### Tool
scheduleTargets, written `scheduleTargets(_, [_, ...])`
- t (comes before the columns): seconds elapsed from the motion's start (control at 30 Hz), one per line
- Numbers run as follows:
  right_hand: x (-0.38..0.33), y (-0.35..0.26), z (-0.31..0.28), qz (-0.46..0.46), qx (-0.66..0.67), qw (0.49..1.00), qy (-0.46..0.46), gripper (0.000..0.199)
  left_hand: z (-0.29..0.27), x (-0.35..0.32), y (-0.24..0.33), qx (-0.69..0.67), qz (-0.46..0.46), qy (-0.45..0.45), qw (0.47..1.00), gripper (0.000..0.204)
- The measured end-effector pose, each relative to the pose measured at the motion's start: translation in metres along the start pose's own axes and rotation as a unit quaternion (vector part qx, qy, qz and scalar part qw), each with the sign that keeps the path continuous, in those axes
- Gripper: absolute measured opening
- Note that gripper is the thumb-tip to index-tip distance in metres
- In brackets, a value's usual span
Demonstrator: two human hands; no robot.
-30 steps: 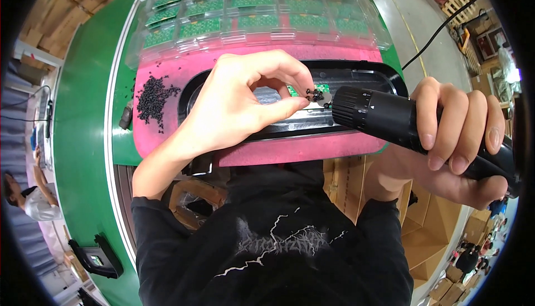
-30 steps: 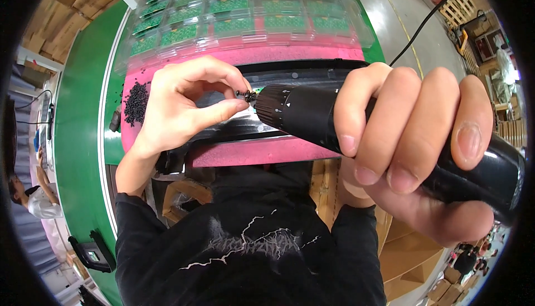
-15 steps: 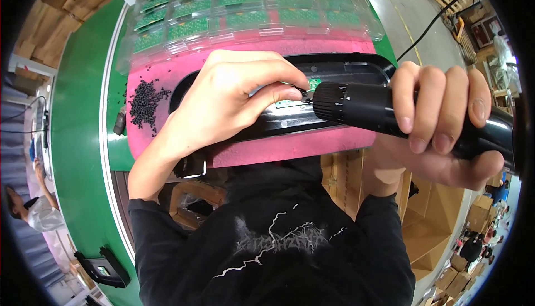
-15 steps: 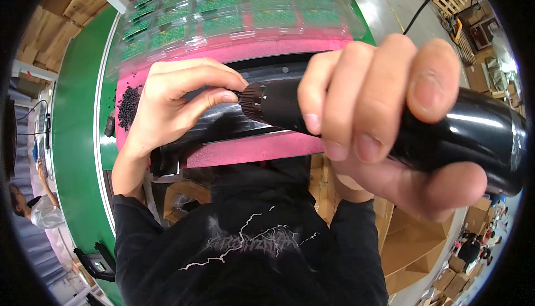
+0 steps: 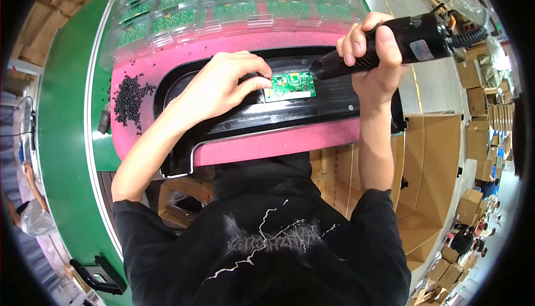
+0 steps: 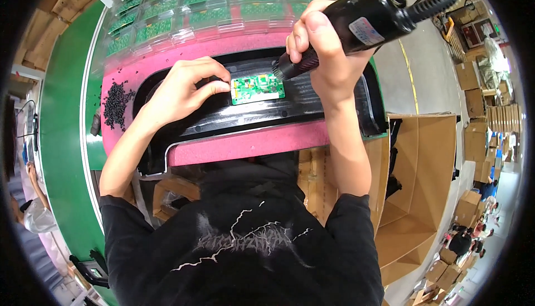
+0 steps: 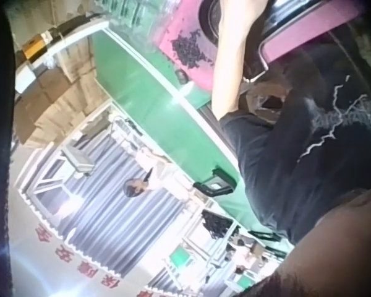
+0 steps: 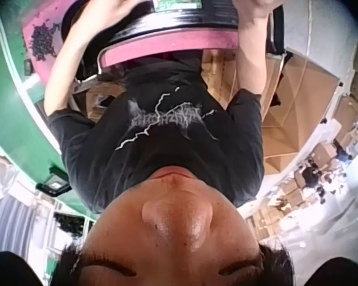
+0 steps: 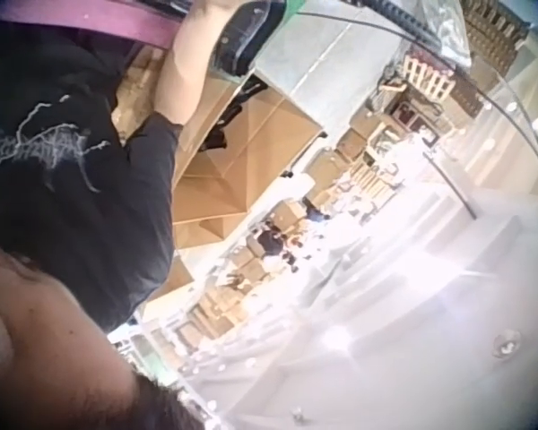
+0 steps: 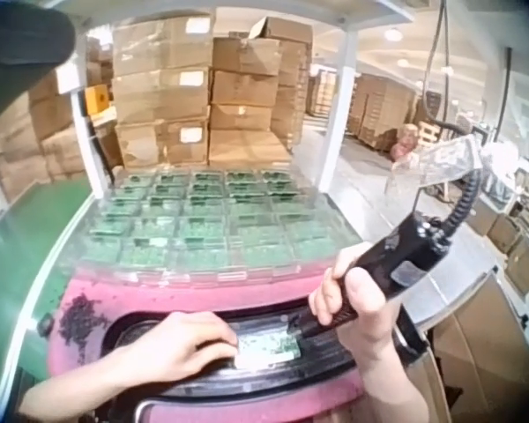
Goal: Assembling electronic circuit boards into black plastic housings and securing them with an electric screwdriver.
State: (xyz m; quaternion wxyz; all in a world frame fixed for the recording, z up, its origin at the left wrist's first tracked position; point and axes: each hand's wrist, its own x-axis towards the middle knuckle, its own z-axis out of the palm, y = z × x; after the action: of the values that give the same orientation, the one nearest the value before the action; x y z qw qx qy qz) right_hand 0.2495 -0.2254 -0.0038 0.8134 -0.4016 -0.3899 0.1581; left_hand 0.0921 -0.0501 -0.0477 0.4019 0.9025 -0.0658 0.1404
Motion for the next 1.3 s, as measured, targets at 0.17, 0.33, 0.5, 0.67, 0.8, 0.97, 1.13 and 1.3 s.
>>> scheduleTargets(0.17, [0.002,0.014,-0.005,0.01,-0.02,0.999,0.033,0.014,0.009,-0.004,-0.013,0.004,0.005,-0.039,0.999,0.014])
scheduleTargets(0.33, [0.002,0.021,-0.009,0.025,-0.022,0.999,0.022,0.014,0.012,-0.005,-0.017,0.029,-0.009,-0.08,0.996,0.013])
scheduleTargets(0.5, [0.003,0.022,-0.016,0.046,-0.055,0.997,-0.014,0.019,0.012,-0.002,-0.013,0.0,-0.058,-0.112,0.992,0.012])
scheduleTargets(0.67, [0.005,0.025,-0.013,0.076,-0.122,0.986,-0.083,0.027,0.01,0.002,-0.012,-0.022,-0.114,-0.143,0.983,0.012])
scheduleTargets(0.8, [0.007,0.031,-0.011,0.03,-0.034,0.998,-0.032,0.018,0.011,0.004,-0.012,-0.034,-0.106,-0.141,0.984,0.011])
scheduleTargets(0.97, [-0.002,0.019,-0.003,0.012,0.036,0.997,-0.071,0.028,0.008,-0.003,-0.013,-0.105,-0.05,-0.094,0.989,0.008])
scheduleTargets(1.13, [-0.01,-0.017,0.026,-0.044,0.109,0.987,-0.105,0.044,0.005,-0.003,-0.004,-0.162,-0.013,-0.025,0.986,0.007])
scheduleTargets(1.3, [-0.009,-0.021,0.04,-0.067,0.078,0.981,-0.164,0.047,0.001,-0.006,0.0,-0.156,-0.029,-0.01,0.987,0.01])
